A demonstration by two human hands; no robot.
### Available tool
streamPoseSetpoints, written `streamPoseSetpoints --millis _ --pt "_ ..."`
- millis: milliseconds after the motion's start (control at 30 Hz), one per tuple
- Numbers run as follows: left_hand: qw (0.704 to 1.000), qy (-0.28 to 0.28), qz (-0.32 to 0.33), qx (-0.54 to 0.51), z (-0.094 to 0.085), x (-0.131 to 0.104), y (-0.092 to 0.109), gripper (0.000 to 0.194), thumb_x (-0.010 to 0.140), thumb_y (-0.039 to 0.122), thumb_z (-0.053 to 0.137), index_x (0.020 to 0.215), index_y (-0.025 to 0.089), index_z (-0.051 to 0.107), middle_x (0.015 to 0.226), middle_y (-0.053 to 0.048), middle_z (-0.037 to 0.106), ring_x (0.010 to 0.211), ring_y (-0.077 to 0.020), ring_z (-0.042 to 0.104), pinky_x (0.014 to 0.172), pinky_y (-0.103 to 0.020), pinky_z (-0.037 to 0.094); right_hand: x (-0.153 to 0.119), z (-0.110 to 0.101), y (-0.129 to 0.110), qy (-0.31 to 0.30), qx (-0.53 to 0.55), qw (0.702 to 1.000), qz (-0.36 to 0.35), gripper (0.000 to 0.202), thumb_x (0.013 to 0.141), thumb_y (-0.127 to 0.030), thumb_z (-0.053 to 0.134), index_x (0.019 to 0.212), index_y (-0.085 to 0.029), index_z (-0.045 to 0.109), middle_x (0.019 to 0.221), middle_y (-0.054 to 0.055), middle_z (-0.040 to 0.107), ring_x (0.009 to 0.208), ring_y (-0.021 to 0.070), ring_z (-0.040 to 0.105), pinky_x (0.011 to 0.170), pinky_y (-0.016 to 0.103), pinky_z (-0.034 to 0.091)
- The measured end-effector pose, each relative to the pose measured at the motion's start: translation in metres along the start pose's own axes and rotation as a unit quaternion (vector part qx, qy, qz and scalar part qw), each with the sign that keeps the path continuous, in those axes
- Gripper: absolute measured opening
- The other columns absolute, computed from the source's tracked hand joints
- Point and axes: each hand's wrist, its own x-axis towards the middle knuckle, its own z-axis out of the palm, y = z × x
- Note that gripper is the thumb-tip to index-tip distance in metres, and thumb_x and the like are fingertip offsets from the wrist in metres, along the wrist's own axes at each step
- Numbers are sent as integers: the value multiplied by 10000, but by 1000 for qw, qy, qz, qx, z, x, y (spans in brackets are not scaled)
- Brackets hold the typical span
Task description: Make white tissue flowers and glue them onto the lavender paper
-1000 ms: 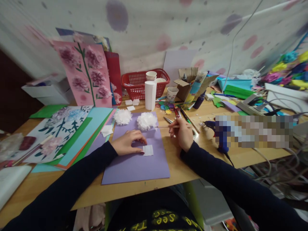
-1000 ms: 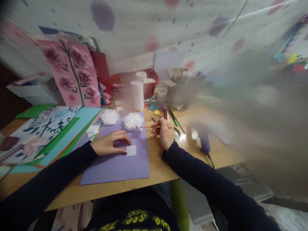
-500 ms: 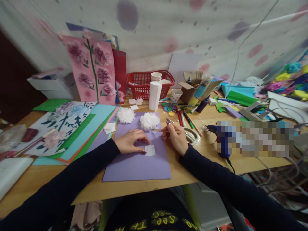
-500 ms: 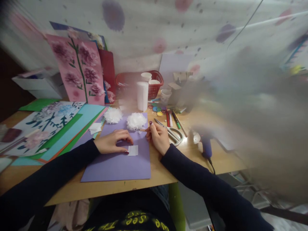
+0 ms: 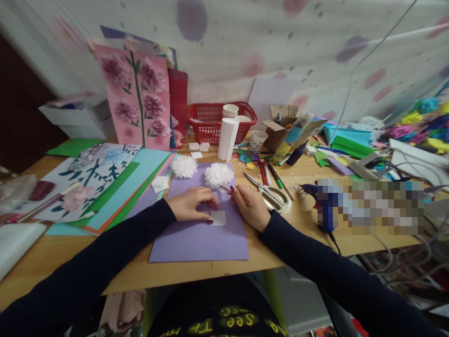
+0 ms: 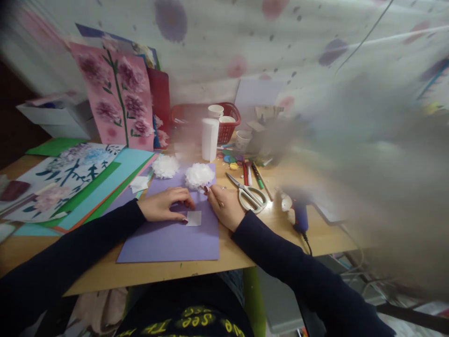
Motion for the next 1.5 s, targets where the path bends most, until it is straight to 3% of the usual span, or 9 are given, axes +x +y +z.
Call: streamPoseSetpoints --millis 167,333,500,633,900,1133,1267,1367,1500 --pt "1000 3 17 -5 0 2 -3 293 761 375 700 954 169 623 901 -40 582 878 -185 552 823 -320 415 6 0 -8 -34 -115 991 -65 324 973 -282 335 677 -204 441 622 8 507 553 124 447 568 245 301" --pt "1000 -2 25 -4 0 3 -4 302 765 382 694 952 156 621 894 -46 574 871 -186 546 819 -314 413 11 1 -13 -35 -123 990 -63 302 959 -255 357 676 -202 450 623 13 526 552 125 455 557 246 297" --pt "1000 2 18 -10 0 3 -5 310 758 392 700 952 161 626 897 -44 573 872 -187 544 819 -314 413 7 4 -4 15 22 999 25 383 965 -386 361 680 -198 536 590 14 589 535 126 529 552 237 388" --pt "1000 1 9 -10 0 3 -5 312 752 394 706 950 165 633 885 -39 574 866 -187 543 820 -318 409 4 6 1 88 177 974 111 430 928 -509 418 720 -190 618 590 20 641 486 128 578 492 239 446" --pt "998 17 -25 -51 0 3 1 339 702 346 742 952 151 621 881 -44 609 844 -182 559 801 -327 432 -4 -9 -9 152 259 946 123 514 896 -537 465 556 -178 604 412 -4 555 329 101 489 364 226 384" --pt "974 196 -75 -89 -46 -21 8 192 759 300 651 882 153 636 855 -35 664 803 -144 595 788 -292 442 -12 -23 -21 102 245 963 51 533 911 -411 504 429 -184 481 360 -26 442 329 73 401 374 224 307" --pt "962 231 -138 -38 -69 -38 6 208 754 343 638 840 154 662 642 16 620 622 -113 569 656 -240 441 -13 -17 -20 77 254 962 58 542 920 -402 495 427 -184 439 374 -33 413 350 71 396 392 222 308" --pt "948 254 -190 -36 -72 -41 4 219 751 366 625 800 155 652 487 62 520 469 -91 500 558 -222 418 -11 -15 -20 44 230 971 40 524 938 -393 456 458 -182 452 394 -30 429 364 71 391 408 222 307" --pt "944 266 -186 -57 -65 -36 1 246 742 398 624 780 155 643 461 70 494 426 -87 482 549 -231 421 -7 -16 -24 -18 129 991 -1 516 926 -374 467 450 -184 405 390 -40 380 362 61 346 405 226 265"
